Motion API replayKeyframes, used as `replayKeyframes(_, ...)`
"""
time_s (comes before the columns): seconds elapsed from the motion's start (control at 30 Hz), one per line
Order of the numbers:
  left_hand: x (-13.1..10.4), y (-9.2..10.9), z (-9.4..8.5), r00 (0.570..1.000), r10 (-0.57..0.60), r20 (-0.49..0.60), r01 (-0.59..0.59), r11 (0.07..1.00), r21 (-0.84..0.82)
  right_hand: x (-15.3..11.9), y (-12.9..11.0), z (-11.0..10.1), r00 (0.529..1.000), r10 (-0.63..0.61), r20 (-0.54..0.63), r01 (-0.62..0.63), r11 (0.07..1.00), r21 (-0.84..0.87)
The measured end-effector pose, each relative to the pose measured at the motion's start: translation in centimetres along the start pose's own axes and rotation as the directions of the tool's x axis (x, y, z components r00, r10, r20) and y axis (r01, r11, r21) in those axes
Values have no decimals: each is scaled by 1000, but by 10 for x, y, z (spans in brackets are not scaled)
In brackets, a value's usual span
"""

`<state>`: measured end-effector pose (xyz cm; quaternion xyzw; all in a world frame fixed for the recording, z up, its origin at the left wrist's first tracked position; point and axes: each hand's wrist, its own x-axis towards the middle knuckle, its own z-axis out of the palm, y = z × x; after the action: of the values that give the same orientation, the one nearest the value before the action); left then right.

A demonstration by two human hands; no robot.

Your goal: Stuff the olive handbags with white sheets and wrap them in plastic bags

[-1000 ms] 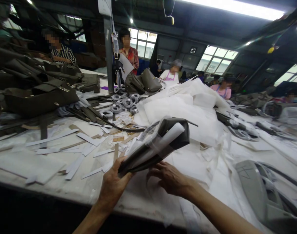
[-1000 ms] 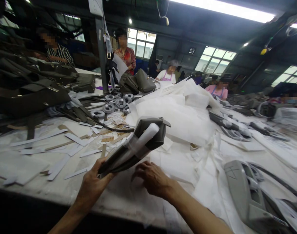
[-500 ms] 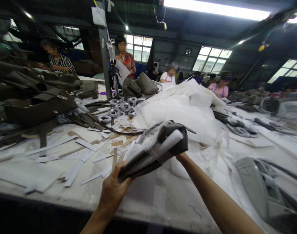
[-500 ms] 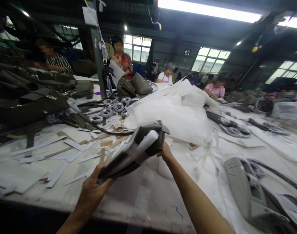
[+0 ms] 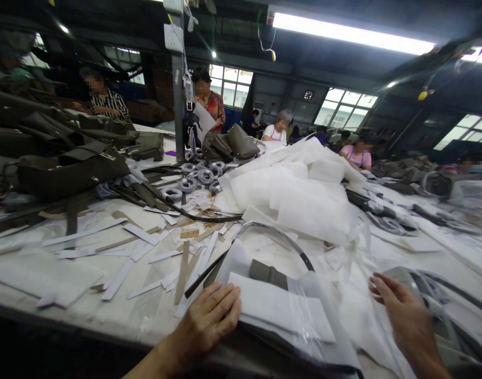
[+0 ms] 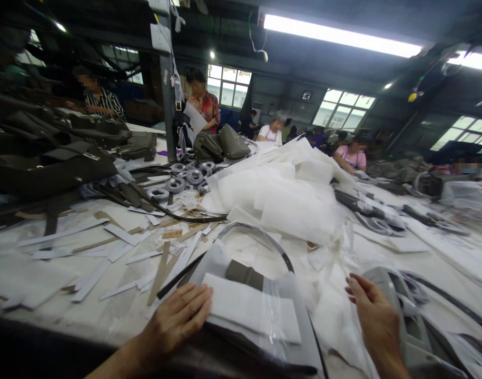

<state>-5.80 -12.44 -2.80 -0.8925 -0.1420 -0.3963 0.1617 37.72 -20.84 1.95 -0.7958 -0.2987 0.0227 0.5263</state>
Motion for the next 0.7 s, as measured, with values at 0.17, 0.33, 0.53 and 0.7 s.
replayKeyframes(0.17,17,1,-7,999,48,-11,-47,999,12,-20,-84,46,771,-445,455,513,858,-29)
replayKeyframes(0.33,16,18,6,998,53,-34,-51,997,62,-35,-125,144,324,-488,810,847,531,-20)
replayKeyframes(0.53,8,30,27,998,-9,-59,15,995,97,-32,-126,207,322,-433,842,856,514,-63)
replayKeyframes(0.7,13,24,25,999,-11,-44,15,997,71,-27,-135,201,520,-416,746,708,699,-104)
